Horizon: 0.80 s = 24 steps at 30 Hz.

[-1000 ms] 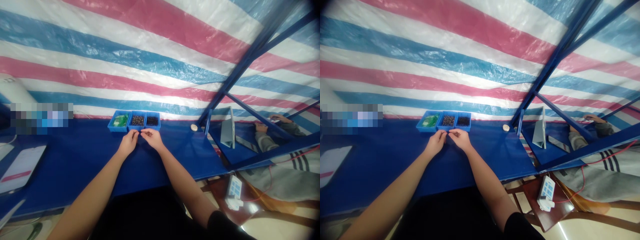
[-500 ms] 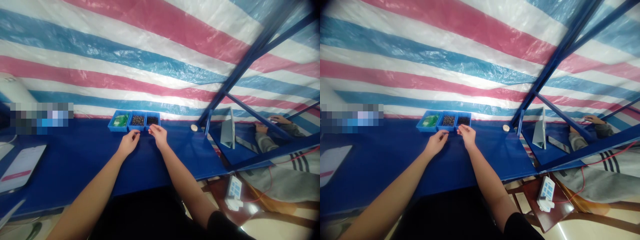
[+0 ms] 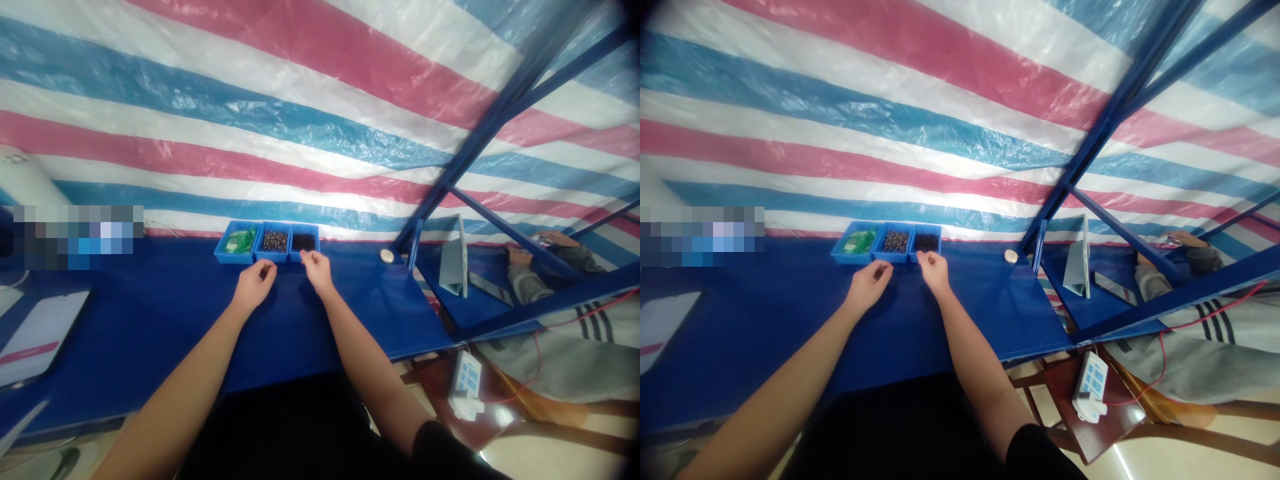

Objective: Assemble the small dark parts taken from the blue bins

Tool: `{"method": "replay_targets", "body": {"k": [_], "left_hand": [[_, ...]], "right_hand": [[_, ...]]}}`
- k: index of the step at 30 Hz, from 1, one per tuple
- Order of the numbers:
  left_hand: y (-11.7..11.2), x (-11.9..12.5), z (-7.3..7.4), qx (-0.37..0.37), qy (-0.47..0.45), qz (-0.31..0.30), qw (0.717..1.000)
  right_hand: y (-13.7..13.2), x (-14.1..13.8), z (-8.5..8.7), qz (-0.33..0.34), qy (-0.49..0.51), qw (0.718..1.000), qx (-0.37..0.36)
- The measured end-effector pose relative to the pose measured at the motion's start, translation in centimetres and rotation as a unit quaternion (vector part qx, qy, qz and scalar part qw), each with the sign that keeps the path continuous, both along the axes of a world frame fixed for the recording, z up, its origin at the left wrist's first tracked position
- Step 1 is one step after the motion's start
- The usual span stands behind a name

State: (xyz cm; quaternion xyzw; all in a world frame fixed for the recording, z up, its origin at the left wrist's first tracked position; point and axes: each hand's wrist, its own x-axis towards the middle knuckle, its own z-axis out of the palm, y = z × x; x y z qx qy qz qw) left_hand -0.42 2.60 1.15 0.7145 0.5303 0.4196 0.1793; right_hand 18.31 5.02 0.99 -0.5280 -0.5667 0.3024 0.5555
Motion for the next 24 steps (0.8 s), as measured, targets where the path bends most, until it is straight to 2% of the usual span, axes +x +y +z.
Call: {"method": "replay_targets", "body": {"k": [2, 4, 7, 10, 16, 19, 24], "left_hand": [[0.2, 0.1, -0.1, 0.013, 0.012, 0.006, 1.000], [0.3, 0.2, -0.4, 0.038, 0.032, 0.014, 0.999], [0.4, 0.5, -0.6, 0.089, 0.051, 0.010, 0.995], [0.1, 0.6, -0.4, 0.121, 0.047, -0.005, 0.992], [-0.3, 0.8, -0.1, 0.143, 0.030, 0.021, 0.989], [-0.3, 0.9, -0.2, 0.141, 0.023, 0.022, 0.990], [-0.4, 1.0, -0.5, 0.138, 0.023, 0.031, 0.990]], "right_hand": [[-0.5, -0.5, 0.0, -0.004, -0.036, 0.999, 0.028], [-0.9, -1.0, 0.0, 0.021, -0.059, 0.997, 0.040], [-1.2, -1.4, -0.1, 0.066, -0.085, 0.994, 0.036], [-1.4, -1.5, -0.1, 0.076, -0.095, 0.992, 0.018], [-2.7, -1.5, 0.5, 0.089, -0.135, 0.986, 0.041], [-3.3, -1.6, 0.7, 0.098, -0.164, 0.981, 0.026], [-3.1, -1.6, 0.3, 0.089, -0.139, 0.986, 0.020]]}}
